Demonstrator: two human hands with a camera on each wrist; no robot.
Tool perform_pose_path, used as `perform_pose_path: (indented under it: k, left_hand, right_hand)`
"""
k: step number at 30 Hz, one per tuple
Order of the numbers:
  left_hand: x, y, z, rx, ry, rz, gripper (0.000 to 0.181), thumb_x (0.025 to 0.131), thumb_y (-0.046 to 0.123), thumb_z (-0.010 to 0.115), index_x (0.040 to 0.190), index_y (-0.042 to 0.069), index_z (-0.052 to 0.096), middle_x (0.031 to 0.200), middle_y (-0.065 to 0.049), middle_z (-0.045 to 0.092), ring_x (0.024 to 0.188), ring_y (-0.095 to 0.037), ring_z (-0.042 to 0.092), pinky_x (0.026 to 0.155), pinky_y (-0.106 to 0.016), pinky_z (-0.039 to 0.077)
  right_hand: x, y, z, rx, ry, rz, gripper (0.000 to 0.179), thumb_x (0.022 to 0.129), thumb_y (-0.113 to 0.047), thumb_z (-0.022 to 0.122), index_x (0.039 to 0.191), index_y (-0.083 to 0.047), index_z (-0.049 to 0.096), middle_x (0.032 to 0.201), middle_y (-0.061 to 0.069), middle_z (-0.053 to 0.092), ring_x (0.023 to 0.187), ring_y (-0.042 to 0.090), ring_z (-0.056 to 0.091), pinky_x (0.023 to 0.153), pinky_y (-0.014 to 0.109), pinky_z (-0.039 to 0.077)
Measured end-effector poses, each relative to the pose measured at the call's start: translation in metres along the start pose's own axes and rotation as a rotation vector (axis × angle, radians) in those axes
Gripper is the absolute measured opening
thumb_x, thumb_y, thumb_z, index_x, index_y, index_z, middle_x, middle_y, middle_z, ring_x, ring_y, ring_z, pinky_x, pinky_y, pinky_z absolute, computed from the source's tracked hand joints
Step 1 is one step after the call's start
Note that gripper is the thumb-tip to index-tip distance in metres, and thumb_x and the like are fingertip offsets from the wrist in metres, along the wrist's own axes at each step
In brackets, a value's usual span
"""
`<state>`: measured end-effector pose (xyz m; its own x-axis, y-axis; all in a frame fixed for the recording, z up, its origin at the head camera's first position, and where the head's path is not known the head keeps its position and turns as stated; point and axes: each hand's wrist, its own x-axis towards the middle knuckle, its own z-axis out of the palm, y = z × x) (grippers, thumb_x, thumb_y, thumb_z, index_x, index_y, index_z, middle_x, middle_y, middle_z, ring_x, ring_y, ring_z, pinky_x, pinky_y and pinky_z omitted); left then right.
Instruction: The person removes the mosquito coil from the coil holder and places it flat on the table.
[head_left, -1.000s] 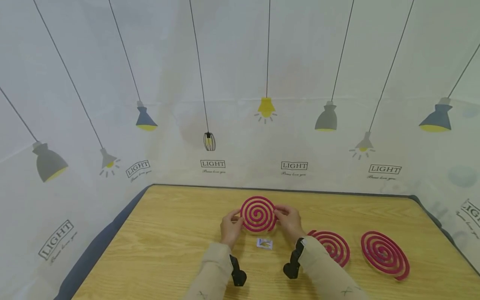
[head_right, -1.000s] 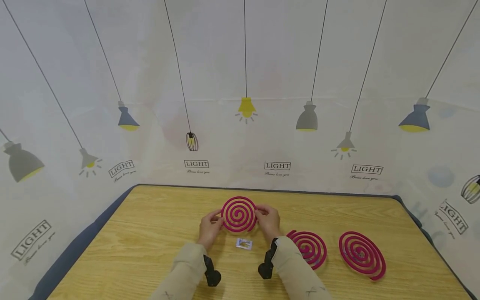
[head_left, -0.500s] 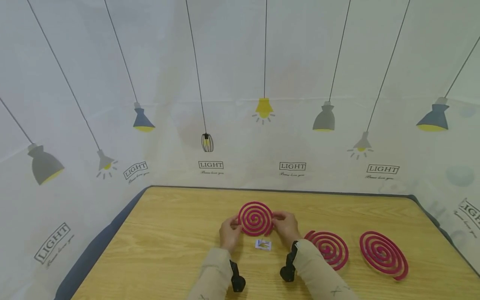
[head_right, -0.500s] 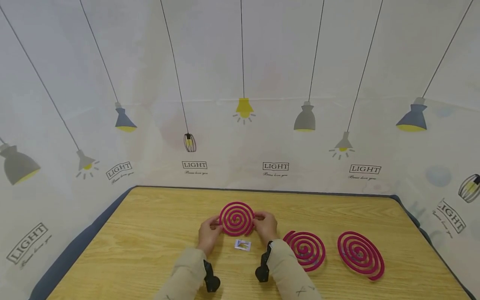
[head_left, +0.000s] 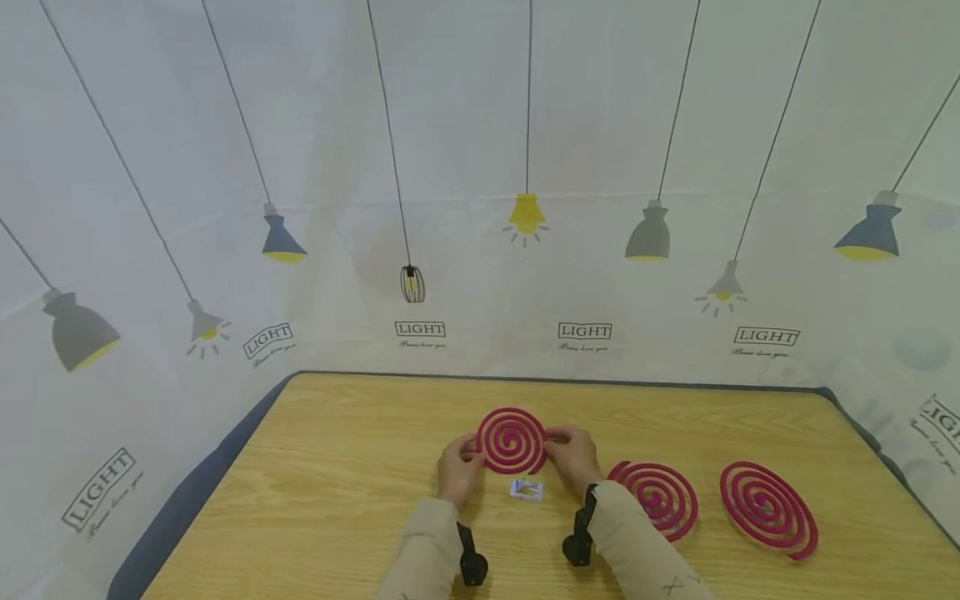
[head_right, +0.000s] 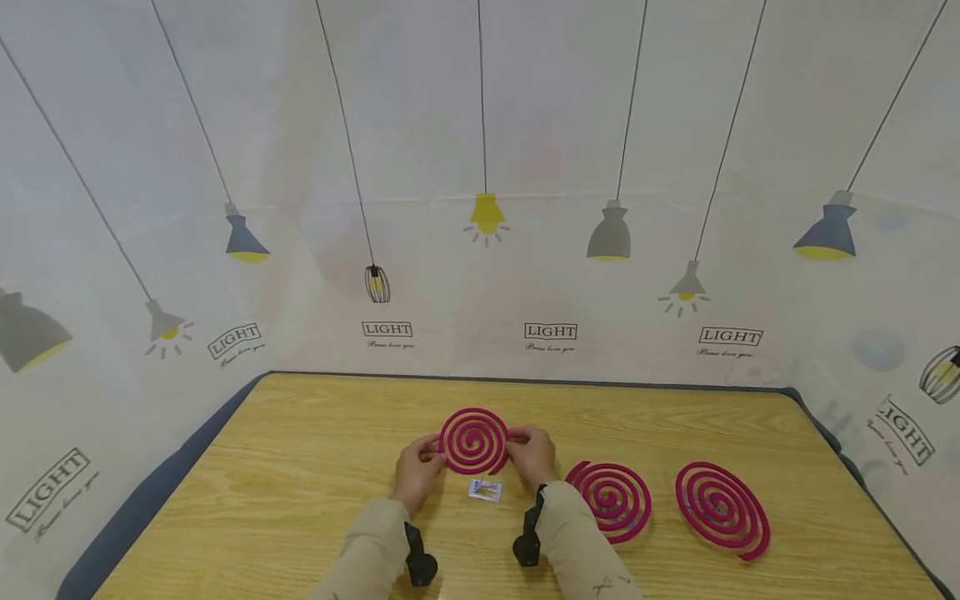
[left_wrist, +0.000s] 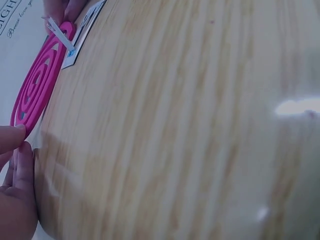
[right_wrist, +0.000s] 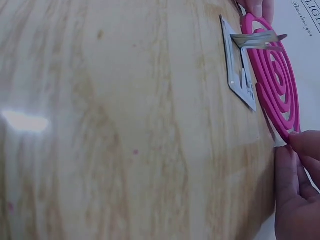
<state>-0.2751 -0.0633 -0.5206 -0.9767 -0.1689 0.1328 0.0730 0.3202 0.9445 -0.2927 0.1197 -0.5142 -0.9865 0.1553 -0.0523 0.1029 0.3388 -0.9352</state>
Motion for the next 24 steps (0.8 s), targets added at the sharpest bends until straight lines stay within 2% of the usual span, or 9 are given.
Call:
perform_pose_path:
  k: [6, 9, 17, 24]
  left_hand:
    - [0.0017, 0.0000, -0.0019, 0.017, -0.034, -0.028, 0.034, 0.074, -0.007, 0.059, 0.108, -0.007, 0.057, 0.087, -0.013, 0.059, 0.080, -0.024, 0.057, 0.071, -0.031, 0.049]
    - [0.0015, 0.0004, -0.0029, 0.015, -0.048, -0.048, 0.036, 0.073, -0.008, 0.059, 0.109, -0.007, 0.057, 0.088, -0.013, 0.059, 0.081, -0.023, 0.056, 0.073, -0.031, 0.049]
    - [-0.0020, 0.0029, -0.0042, -0.007, -0.052, -0.026, 0.034, 0.073, -0.009, 0.060, 0.107, -0.011, 0.056, 0.086, -0.014, 0.057, 0.080, -0.023, 0.056, 0.071, -0.030, 0.049]
    - [-0.0018, 0.0028, -0.0045, -0.034, -0.079, -0.051, 0.036, 0.072, -0.012, 0.060, 0.108, -0.011, 0.055, 0.089, -0.014, 0.058, 0.081, -0.022, 0.055, 0.070, -0.026, 0.049]
  right_hand:
    - [-0.0020, -0.0029, -0.0022, -0.018, -0.019, -0.024, 0.019, 0.078, 0.003, 0.060, 0.097, 0.006, 0.063, 0.085, 0.012, 0.064, 0.079, 0.017, 0.057, 0.070, 0.027, 0.049]
    - [-0.0032, -0.0048, -0.0034, -0.020, -0.035, -0.009, 0.019, 0.079, 0.002, 0.060, 0.097, 0.006, 0.063, 0.085, 0.011, 0.063, 0.079, 0.017, 0.057, 0.070, 0.028, 0.048]
    - [-0.0043, -0.0068, -0.0053, 0.017, -0.085, 0.019, 0.021, 0.079, 0.005, 0.057, 0.100, 0.009, 0.060, 0.087, 0.014, 0.062, 0.078, 0.017, 0.056, 0.068, 0.026, 0.048]
    - [-0.0035, -0.0074, -0.0064, -0.004, -0.089, 0.031, 0.022, 0.079, 0.004, 0.058, 0.101, 0.008, 0.061, 0.090, 0.014, 0.062, 0.083, 0.019, 0.056, 0.073, 0.030, 0.048]
